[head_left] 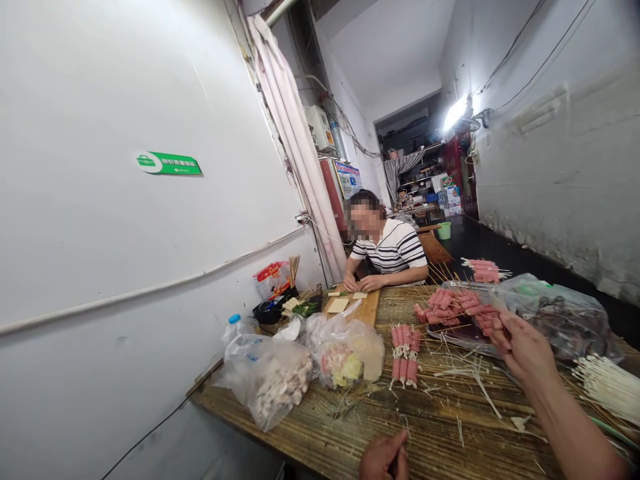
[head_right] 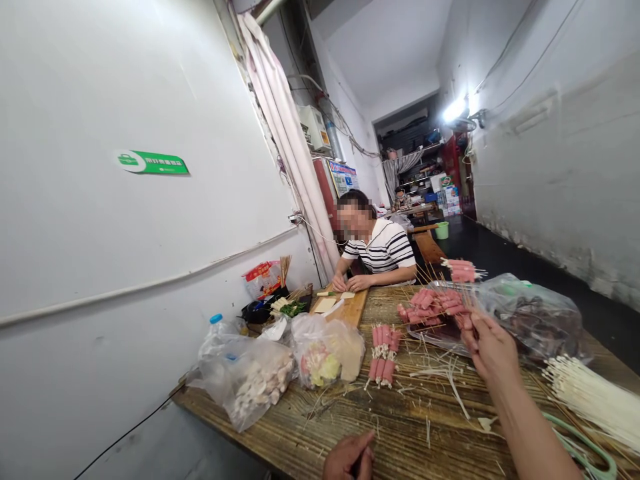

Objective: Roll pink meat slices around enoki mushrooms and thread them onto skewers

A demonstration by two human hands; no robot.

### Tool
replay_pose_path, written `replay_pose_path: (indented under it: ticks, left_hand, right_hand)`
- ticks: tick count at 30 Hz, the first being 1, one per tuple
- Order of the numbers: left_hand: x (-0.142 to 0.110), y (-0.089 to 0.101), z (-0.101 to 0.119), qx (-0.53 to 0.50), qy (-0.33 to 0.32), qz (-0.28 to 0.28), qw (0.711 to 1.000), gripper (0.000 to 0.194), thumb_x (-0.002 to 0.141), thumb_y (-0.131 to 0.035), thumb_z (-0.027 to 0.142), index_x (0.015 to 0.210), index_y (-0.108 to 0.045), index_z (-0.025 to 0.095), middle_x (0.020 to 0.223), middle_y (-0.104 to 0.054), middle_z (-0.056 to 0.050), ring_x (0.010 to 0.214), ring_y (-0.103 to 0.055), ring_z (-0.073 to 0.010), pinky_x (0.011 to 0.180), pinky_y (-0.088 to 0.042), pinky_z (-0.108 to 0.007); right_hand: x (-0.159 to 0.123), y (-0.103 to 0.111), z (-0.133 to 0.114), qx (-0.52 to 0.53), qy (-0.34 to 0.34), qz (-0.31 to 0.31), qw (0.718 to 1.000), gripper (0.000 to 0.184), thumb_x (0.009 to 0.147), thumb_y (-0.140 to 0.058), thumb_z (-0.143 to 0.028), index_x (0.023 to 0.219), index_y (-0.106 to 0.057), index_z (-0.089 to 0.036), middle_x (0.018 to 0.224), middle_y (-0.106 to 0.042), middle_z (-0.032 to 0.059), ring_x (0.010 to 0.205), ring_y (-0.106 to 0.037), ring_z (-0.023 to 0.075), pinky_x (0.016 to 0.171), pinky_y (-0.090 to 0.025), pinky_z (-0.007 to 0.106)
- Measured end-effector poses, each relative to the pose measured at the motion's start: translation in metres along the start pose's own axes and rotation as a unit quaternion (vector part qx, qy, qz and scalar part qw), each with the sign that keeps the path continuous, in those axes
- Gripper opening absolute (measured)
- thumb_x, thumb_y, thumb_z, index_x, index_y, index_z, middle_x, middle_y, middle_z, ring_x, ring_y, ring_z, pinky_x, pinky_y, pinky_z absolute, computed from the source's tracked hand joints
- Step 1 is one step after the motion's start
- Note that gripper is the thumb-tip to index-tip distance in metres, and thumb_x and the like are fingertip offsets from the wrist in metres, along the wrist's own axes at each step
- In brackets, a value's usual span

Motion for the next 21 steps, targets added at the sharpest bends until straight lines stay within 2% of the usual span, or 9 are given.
replay_pose_path:
  ticks: [3, 6, 8, 12, 16, 21]
  left_hand:
    - [0.007, 0.005, 0.017, 0.012, 0.021, -0.045, 0.999, 0.029, 0.086, -0.05, 0.018, 0.102, -0.074, 0.022, 0.073, -0.073, -0.006, 0.065, -0.067, -0.0147, 0.062, -0.055, -0.023]
    - [0.014, 0.013, 0.025, 0.024, 0.069, -0.054, 0.996, 0.027, 0.086, -0.051, 0.017, 0.099, -0.075, 0.021, 0.075, -0.073, -0.006, 0.067, -0.067, -0.0149, 0.065, -0.055, -0.025]
    - [0.017, 0.014, 0.027, 0.013, 0.081, -0.06, 0.995, 0.027, 0.086, -0.051, 0.017, 0.099, -0.075, 0.02, 0.077, -0.074, -0.006, 0.068, -0.067, -0.0153, 0.066, -0.055, -0.026]
    - [0.016, 0.013, 0.027, -0.006, 0.083, -0.063, 0.994, 0.028, 0.086, -0.05, 0.017, 0.101, -0.074, 0.018, 0.077, -0.073, -0.007, 0.069, -0.066, -0.0162, 0.065, -0.054, -0.027]
    - [0.016, 0.013, 0.026, -0.001, 0.084, -0.063, 0.994, 0.028, 0.085, -0.05, 0.016, 0.099, -0.074, 0.018, 0.072, -0.071, -0.006, 0.064, -0.063, -0.0156, 0.062, -0.052, -0.027]
    - [0.017, 0.013, 0.026, -0.008, 0.089, -0.068, 0.994, 0.029, 0.085, -0.049, 0.016, 0.1, -0.074, 0.019, 0.07, -0.07, -0.005, 0.063, -0.062, -0.0148, 0.063, -0.052, -0.027]
  right_hand:
    - [-0.007, -0.021, -0.003, 0.056, -0.048, -0.087, 0.993, 0.028, 0.072, -0.066, -0.045, 0.083, -0.056, -0.021, 0.064, -0.042, -0.0059, 0.04, -0.021, 0.003, 0.039, -0.016, 0.024]
    - [-0.021, -0.043, 0.001, 0.051, -0.096, -0.12, 0.987, 0.037, 0.067, -0.071, -0.049, 0.083, -0.052, -0.021, 0.058, -0.045, -0.0068, 0.039, -0.03, 0.0041, 0.039, -0.015, 0.022]
    - [-0.038, -0.063, 0.012, 0.016, -0.134, -0.151, 0.979, 0.042, 0.066, -0.071, -0.054, 0.077, -0.047, -0.021, 0.054, -0.046, -0.0073, 0.039, -0.033, 0.0045, 0.039, -0.015, 0.02]
    - [-0.08, -0.097, 0.043, -0.047, -0.192, -0.211, 0.957, 0.048, 0.065, -0.066, -0.063, 0.072, -0.045, -0.021, 0.047, -0.042, -0.0091, 0.034, -0.027, 0.0037, 0.036, -0.014, 0.019]
    - [-0.102, -0.108, 0.065, -0.075, -0.208, -0.23, 0.948, 0.05, 0.063, -0.065, -0.065, 0.063, -0.042, -0.02, 0.043, -0.039, -0.0088, 0.034, -0.025, 0.0027, 0.036, -0.013, 0.019]
    - [-0.1, -0.105, 0.073, -0.08, -0.232, -0.237, 0.94, 0.05, 0.061, -0.066, -0.065, 0.07, -0.046, -0.02, 0.044, -0.04, -0.0103, 0.032, -0.022, 0.0024, 0.035, -0.011, 0.019]
Point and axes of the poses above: each hand's wrist, its own x-axis towards the middle knuckle, its own y-axis out of the back of the hand, z = x × y, the point moved 8 cm from there along x, towards the middle knuckle
